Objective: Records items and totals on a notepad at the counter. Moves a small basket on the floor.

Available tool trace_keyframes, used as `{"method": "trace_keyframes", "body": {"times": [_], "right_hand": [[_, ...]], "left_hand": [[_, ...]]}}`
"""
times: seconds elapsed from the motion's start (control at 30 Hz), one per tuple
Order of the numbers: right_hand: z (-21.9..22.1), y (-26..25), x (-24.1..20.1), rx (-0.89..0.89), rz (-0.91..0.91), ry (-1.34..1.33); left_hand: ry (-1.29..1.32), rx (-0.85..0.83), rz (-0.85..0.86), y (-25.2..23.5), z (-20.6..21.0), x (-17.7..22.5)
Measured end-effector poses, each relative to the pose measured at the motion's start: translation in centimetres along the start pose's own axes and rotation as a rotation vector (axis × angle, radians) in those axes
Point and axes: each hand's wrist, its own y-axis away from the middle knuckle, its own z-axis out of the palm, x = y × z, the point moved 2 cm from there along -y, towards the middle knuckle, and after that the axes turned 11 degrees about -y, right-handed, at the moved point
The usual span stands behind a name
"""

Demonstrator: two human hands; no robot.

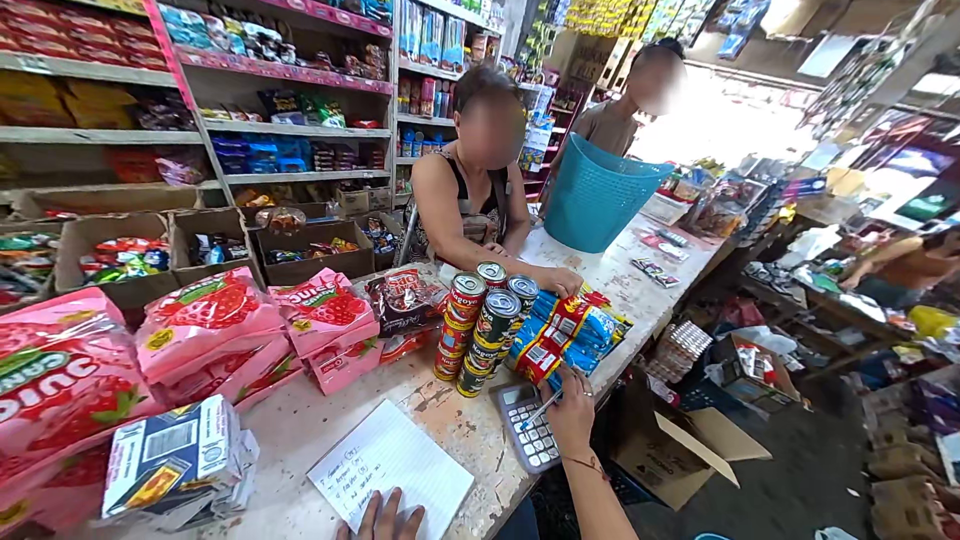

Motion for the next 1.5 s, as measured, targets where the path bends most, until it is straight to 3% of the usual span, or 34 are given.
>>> {"method": "trace_keyframes", "body": {"times": [0.2, 0.33, 0.4, 0.5, 0.6, 0.7, 0.93, 1.13, 1.3, 1.5], "right_hand": [[-1.6, -1.1, -1.0, -0.065, 0.152, -0.112], [-3.0, -0.8, -5.5, 0.079, -0.042, -0.346], [-2.4, 1.2, -9.1, -0.074, -0.040, -0.631], [-0.3, 6.2, -14.7, -0.449, 0.115, -1.017], [1.7, 9.9, -17.7, -0.696, 0.079, -1.100], [2.6, 9.9, -18.8, -0.783, 0.070, -1.138], [5.4, 7.6, -20.8, -0.785, 0.150, -1.234], [7.2, 8.6, -21.9, -0.829, 0.212, -1.205], [8.1, 9.3, -21.4, -0.706, -0.009, -1.151], [7.8, 8.9, -21.3, -0.728, -0.036, -1.139]], "left_hand": [[-0.014, 0.002, 0.006, 0.3, 0.1, 0.1], [0.009, -0.038, -0.011, 0.2, -0.2, 0.2], [0.018, -0.018, 0.000, 0.3, -0.2, 0.4], [0.036, 0.021, 0.033, 0.4, -0.4, 0.7], [0.035, 0.103, 0.036, 0.3, -0.2, 0.8], [0.017, 0.093, 0.028, 0.3, -0.2, 0.8], [-0.006, 0.129, -0.003, 0.2, -0.1, 0.5], [-0.032, 0.229, 0.024, 0.1, 0.2, 0.1], [-0.052, 0.163, -0.009, 0.2, -0.1, 0.3], [-0.114, -0.034, -0.174, 0.8, -1.5, 0.7]]}}
